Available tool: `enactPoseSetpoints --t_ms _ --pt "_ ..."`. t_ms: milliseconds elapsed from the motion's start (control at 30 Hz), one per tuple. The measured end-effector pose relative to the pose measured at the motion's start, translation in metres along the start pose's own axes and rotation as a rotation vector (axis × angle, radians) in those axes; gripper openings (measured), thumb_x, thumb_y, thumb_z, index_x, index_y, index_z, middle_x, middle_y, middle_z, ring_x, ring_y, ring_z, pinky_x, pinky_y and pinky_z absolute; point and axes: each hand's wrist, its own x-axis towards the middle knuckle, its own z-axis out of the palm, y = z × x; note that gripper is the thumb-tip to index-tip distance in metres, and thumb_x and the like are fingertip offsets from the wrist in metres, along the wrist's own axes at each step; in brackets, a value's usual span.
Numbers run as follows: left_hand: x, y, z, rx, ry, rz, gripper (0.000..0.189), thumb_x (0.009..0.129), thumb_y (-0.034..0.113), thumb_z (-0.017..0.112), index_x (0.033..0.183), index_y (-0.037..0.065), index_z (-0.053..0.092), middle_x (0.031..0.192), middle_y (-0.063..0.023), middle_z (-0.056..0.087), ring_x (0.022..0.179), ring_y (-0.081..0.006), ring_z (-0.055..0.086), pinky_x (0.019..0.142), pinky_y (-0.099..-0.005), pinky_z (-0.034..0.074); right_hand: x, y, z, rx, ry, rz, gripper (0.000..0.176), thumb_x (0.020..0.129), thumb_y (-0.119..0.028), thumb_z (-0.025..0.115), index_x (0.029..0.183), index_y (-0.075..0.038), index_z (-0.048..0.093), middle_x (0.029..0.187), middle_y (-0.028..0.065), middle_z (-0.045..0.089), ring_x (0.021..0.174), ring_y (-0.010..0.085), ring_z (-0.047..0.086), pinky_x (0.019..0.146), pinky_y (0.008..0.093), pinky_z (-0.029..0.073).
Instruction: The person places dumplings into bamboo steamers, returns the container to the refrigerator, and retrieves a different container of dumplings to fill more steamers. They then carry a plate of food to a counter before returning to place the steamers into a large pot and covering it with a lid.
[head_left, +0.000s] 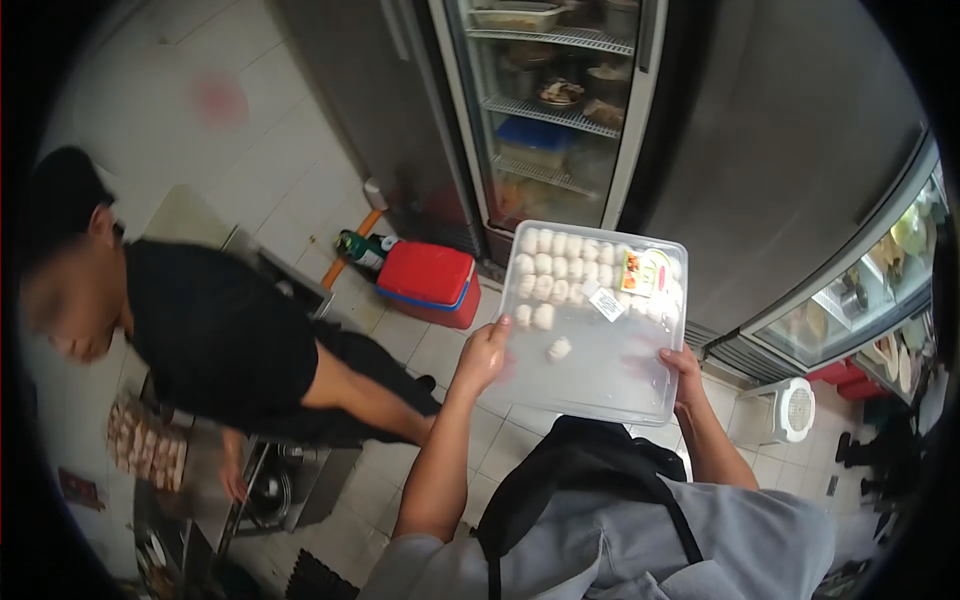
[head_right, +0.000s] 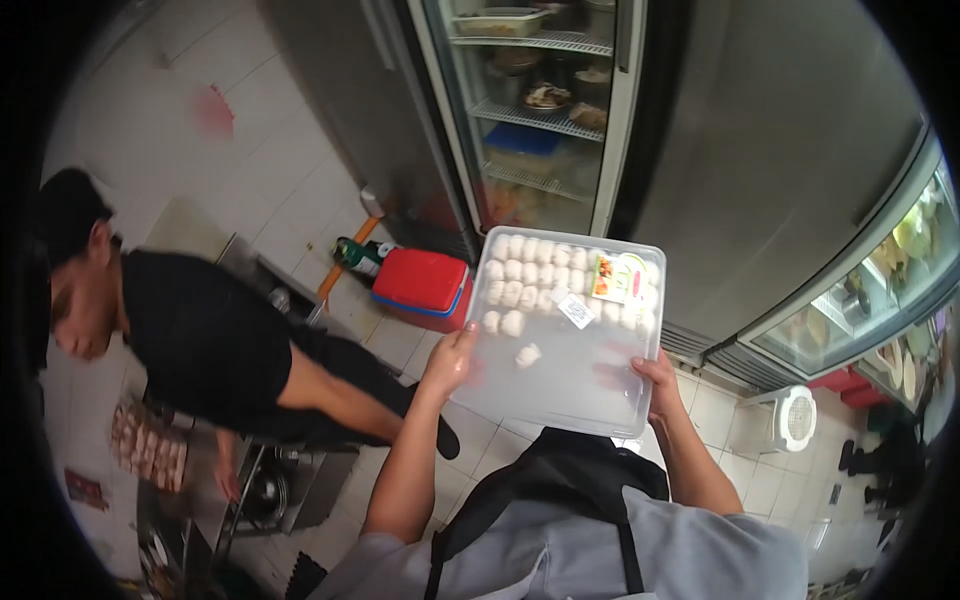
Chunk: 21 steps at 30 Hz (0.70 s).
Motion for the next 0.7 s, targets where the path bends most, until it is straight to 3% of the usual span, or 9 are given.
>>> enactPoseSetpoints --t_ms 133,267,400,467,533,567,633,700 --pt "0.041 0.009 0.025 0.043 -0.186 0.01 0.069 0.098 0.06 0.042 0.095 -0.006 0.061 0.075 -0.0172 0.064 0.061 -0.0243 0.064 0.056 -0.037 0.052 -0.015 0.02 -0.02 0.031 0.17 -0.138 0.075 0.078 -0.018 0.065 0.141 0.004 0.032 0.129 0.0261 0.055 0.106 0.0463 0.063 0.085 0.0538 0.056" --pt "0.104 -0.067 -0.005 0.05 -0.336 0.136 0.072 0.095 0.063 0.044 0.096 -0.007 0.062 0.084 -0.0233 0.067 0.077 -0.0363 0.067 0.072 -0.0437 0.053 -0.013 0.088 0.007 0.04 0.384 -0.325 0.076 0.077 -0.018 0.065 0.142 0.004 0.032 0.128 0.0275 0.055 0.103 0.0468 0.064 0.083 0.0533 0.057" --pt "0.112 -0.028 -0.012 0.496 -0.288 0.31 0.074 0.095 0.062 0.045 0.112 -0.009 0.058 0.102 -0.031 0.065 0.098 -0.0448 0.064 0.088 -0.0456 0.05 0.001 0.1 0.018 0.062 0.364 -0.377 0.077 0.077 -0.019 0.066 0.142 0.004 0.033 0.128 0.0274 0.055 0.101 0.0461 0.065 0.082 0.052 0.058" --pt "0.137 0.006 -0.025 0.65 -0.355 0.341 0.075 0.095 0.061 0.046 0.12 -0.01 0.055 0.113 -0.0336 0.062 0.107 -0.0456 0.062 0.093 -0.0455 0.048 0.004 0.113 0.024 0.071 0.415 -0.378 0.079 0.076 -0.02 0.067 0.143 0.003 0.032 0.129 0.0273 0.055 0.1 0.0457 0.065 0.081 0.0516 0.058" --pt "0.198 0.051 -0.036 0.367 -0.201 0.668 0.074 0.095 0.056 0.05 0.129 -0.01 0.048 0.124 -0.0339 0.057 0.116 -0.0439 0.058 0.097 -0.0458 0.046 0.002 0.128 0.031 0.056 0.46 -0.439 0.079 0.076 -0.02 0.066 0.143 0.003 0.032 0.13 0.0274 0.055 0.101 0.0458 0.065 0.081 0.0517 0.058" --pt "0.218 0.092 -0.039 0.246 0.023 0.901 0.064 0.093 0.05 0.059 0.123 -0.006 0.054 0.112 -0.0263 0.064 0.104 -0.0356 0.064 0.088 -0.0421 0.05 0.002 0.131 0.029 0.052 0.475 -0.478 0.079 0.077 -0.021 0.066 0.144 0.003 0.032 0.13 0.0274 0.054 0.101 0.0459 0.065 0.081 0.0517 0.058" --pt "0.259 0.19 -0.045 0.006 0.225 1.138 0.055 0.092 0.043 0.064 0.119 -0.004 0.057 0.105 -0.0218 0.066 0.097 -0.0304 0.065 0.082 -0.0393 0.051 -0.004 0.136 0.039 0.097 0.528 -0.48 0.079 0.077 -0.021 0.065 0.144 0.003 0.031 0.13 0.0275 0.054 0.102 0.0463 0.064 0.081 0.0516 0.058" --pt "0.292 0.278 -0.051 0.013 0.277 1.275 0.051 0.091 0.041 0.065 0.116 -0.002 0.059 0.096 -0.0189 0.068 0.087 -0.0302 0.067 0.079 -0.0378 0.052 -0.01 0.144 0.049 0.124 0.589 -0.481 0.079 0.077 -0.021 0.064 0.144 0.003 0.031 0.13 0.0274 0.054 0.102 0.0465 0.064 0.081 0.0518 0.058"
